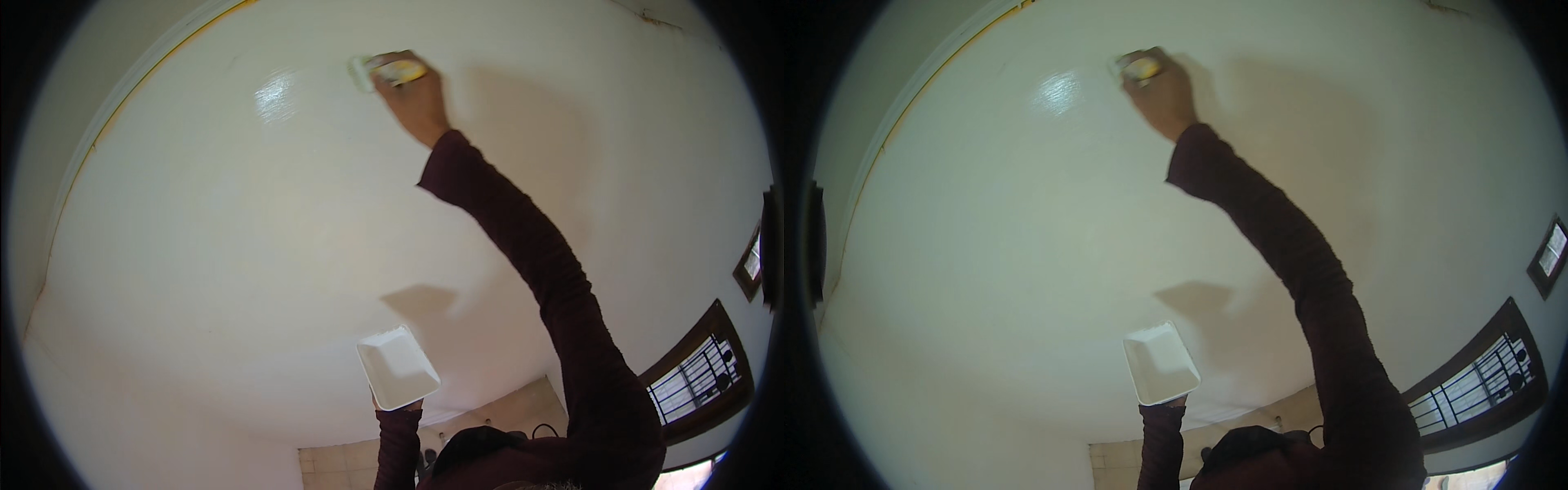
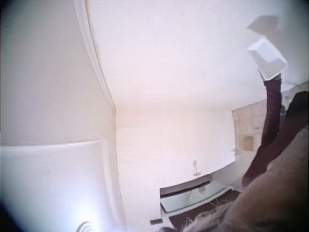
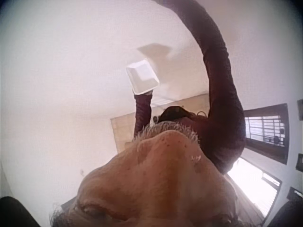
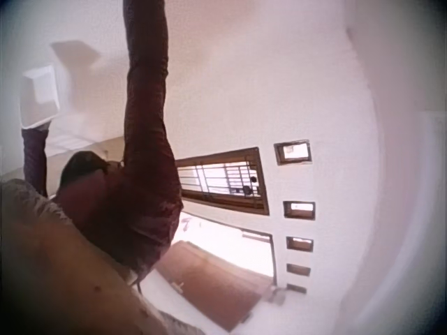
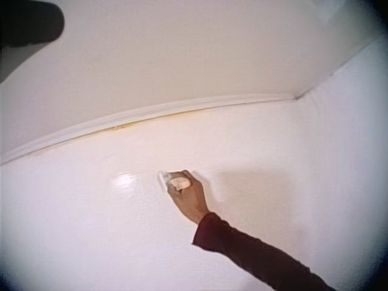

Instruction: The person paints a ceiling using a paintbrush and a small paint tray. They repeatedly dip the brush into the tray and apply white paint to the ceiling surface in steady strokes, working across different sections.

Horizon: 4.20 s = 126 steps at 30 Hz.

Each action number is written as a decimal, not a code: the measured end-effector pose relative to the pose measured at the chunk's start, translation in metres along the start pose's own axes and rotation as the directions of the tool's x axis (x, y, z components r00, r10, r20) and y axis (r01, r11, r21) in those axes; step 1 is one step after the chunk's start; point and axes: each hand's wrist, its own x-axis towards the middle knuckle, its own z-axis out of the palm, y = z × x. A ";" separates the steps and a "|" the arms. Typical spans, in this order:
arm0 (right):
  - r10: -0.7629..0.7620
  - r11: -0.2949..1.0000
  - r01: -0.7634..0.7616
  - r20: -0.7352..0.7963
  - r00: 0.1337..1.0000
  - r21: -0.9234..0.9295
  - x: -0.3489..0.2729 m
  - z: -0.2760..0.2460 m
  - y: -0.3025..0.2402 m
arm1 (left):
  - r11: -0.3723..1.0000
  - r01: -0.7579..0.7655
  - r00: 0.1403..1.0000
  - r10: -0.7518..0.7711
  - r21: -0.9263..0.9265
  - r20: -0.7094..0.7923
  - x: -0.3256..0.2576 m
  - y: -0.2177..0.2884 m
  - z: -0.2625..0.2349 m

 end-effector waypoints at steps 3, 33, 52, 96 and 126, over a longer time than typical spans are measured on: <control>0.033 0.999 -0.036 -0.085 0.996 -0.036 0.026 -0.061 0.029 | 0.993 -0.006 1.000 0.003 -0.116 -0.027 0.000 0.002 0.009; -0.087 0.996 0.088 -0.041 0.995 0.016 -0.018 0.023 -0.024 | 0.987 0.004 0.994 0.013 0.161 -0.109 -0.006 0.000 -0.001; -0.284 0.843 0.149 -0.192 0.939 -0.517 0.021 -0.191 0.066 | 0.998 0.049 0.998 -0.049 0.027 0.024 -0.001 -0.006 -0.015; -0.196 0.821 0.117 -0.084 0.977 -0.559 -0.011 -0.167 0.049 | 0.997 0.050 0.976 -0.062 -0.060 -0.208 0.007 0.004 0.014; -0.201 0.745 -0.002 -0.227 0.953 -0.668 0.061 -0.273 0.095 | 0.967 0.080 0.972 -0.129 -0.240 -0.197 0.014 -0.001 -0.030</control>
